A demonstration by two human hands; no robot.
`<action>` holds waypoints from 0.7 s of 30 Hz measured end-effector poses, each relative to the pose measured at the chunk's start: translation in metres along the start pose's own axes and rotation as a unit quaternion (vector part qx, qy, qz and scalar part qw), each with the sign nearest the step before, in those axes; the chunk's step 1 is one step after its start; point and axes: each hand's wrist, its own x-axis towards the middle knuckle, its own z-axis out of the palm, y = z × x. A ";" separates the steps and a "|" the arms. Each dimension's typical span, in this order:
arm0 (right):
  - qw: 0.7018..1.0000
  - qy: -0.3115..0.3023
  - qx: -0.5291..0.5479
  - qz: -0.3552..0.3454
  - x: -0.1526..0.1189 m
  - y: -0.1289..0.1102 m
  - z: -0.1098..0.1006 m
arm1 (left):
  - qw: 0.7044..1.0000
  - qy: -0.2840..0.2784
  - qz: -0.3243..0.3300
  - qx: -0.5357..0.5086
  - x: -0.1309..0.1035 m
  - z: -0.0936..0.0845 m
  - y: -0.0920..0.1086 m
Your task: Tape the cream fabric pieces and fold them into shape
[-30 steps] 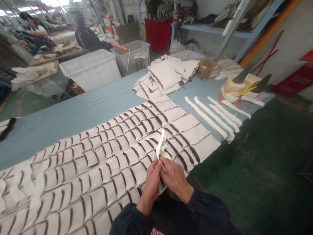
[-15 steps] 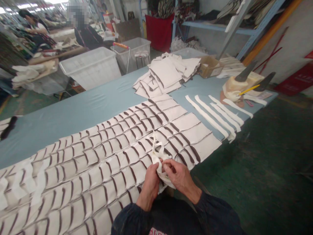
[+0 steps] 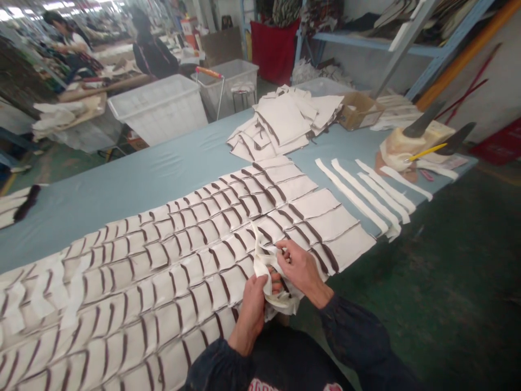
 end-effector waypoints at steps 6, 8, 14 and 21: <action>0.985 -0.054 -0.128 -0.106 -0.003 -0.009 0.005 | 0.997 0.021 0.049 0.063 0.000 -0.006 -0.004; 0.982 -0.059 -0.145 -0.106 -0.001 -0.007 0.009 | 0.995 0.023 0.058 0.076 0.000 -0.008 -0.003; 0.981 -0.047 -0.160 -0.101 -0.005 -0.004 0.011 | 0.995 0.021 0.060 0.073 -0.001 -0.007 -0.002; 0.983 -0.010 -0.141 -0.121 -0.024 -0.006 0.008 | 0.997 0.020 0.053 0.045 -0.002 -0.010 -0.005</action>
